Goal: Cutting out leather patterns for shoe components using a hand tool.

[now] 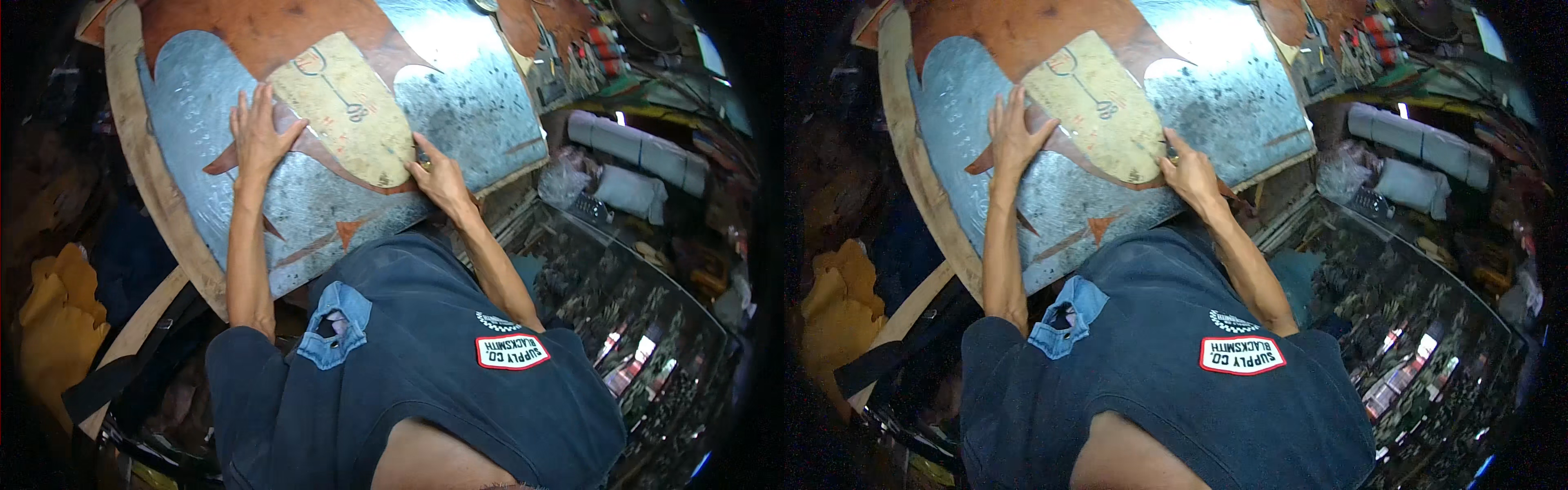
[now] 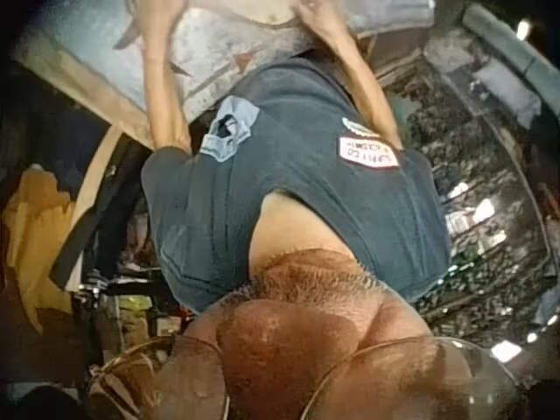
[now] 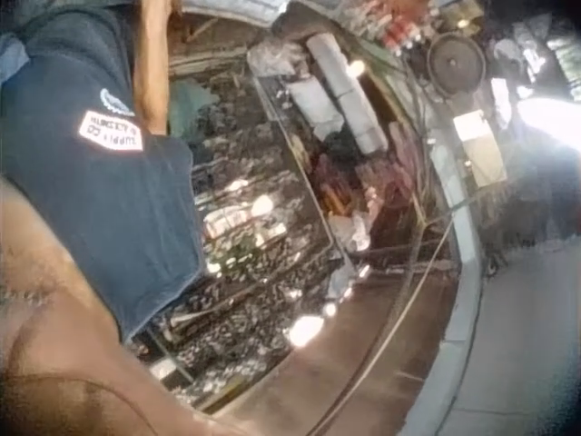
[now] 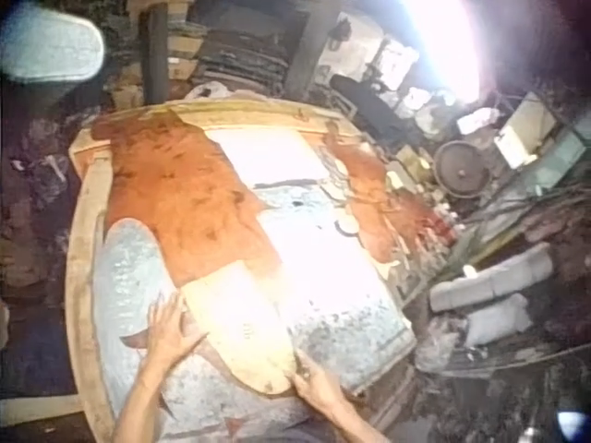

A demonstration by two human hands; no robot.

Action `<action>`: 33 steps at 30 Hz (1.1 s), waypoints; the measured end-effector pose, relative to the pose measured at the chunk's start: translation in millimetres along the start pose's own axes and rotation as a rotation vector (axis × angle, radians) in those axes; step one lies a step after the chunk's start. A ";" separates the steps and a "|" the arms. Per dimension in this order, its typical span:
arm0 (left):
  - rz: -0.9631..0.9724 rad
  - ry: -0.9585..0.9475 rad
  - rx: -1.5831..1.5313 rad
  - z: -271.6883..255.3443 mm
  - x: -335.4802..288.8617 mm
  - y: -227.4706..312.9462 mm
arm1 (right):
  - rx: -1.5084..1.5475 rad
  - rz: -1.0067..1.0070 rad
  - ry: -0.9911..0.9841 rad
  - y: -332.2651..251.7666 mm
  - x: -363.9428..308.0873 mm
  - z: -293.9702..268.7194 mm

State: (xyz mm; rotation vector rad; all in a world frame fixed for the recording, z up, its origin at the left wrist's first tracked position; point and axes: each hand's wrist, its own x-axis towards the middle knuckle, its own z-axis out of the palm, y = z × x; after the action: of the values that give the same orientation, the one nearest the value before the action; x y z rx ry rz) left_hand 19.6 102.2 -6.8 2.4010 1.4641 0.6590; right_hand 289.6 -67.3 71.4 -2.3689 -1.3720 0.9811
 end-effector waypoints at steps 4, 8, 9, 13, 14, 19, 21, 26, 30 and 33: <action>0.026 -0.038 0.000 3.2 3.6 -1.1 | -0.066 -0.040 -0.024 2.9 -8.2 -7.0; 0.044 -0.046 0.025 7.3 6.3 -4.5 | -0.115 -0.153 -0.002 9.7 -15.2 -6.5; 0.040 -0.049 0.003 5.7 7.4 -2.4 | -0.117 -0.095 -0.035 7.7 -15.9 -8.1; 0.046 -0.019 -0.024 10.6 3.3 -5.8 | -0.121 -0.130 -0.011 11.4 -18.4 -4.0; 0.052 -0.020 -0.027 10.6 4.0 -4.7 | -0.119 -0.126 -0.006 12.9 -18.7 -3.6; 0.002 -0.068 -0.004 6.1 3.2 -3.6 | -0.074 -0.162 0.021 21.5 -18.4 3.3; 0.017 -0.062 -0.014 2.9 2.4 -4.5 | -0.076 -0.166 0.018 22.1 -17.3 4.6; 0.011 -0.078 -0.032 -1.3 1.4 -0.2 | -0.100 -0.332 0.131 38.1 -17.0 13.7; 0.009 -0.086 -0.032 -2.7 0.5 -2.3 | -0.124 -0.280 0.100 32.7 -19.2 12.9; -0.014 -0.162 0.021 -3.0 3.5 -4.3 | -0.120 -0.282 0.111 26.6 -19.6 10.1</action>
State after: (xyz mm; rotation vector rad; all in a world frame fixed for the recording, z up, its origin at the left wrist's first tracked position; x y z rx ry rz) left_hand 16.2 107.2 -5.2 2.3946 1.4266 0.4360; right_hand 294.5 -99.1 59.0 -2.1903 -1.7032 0.6979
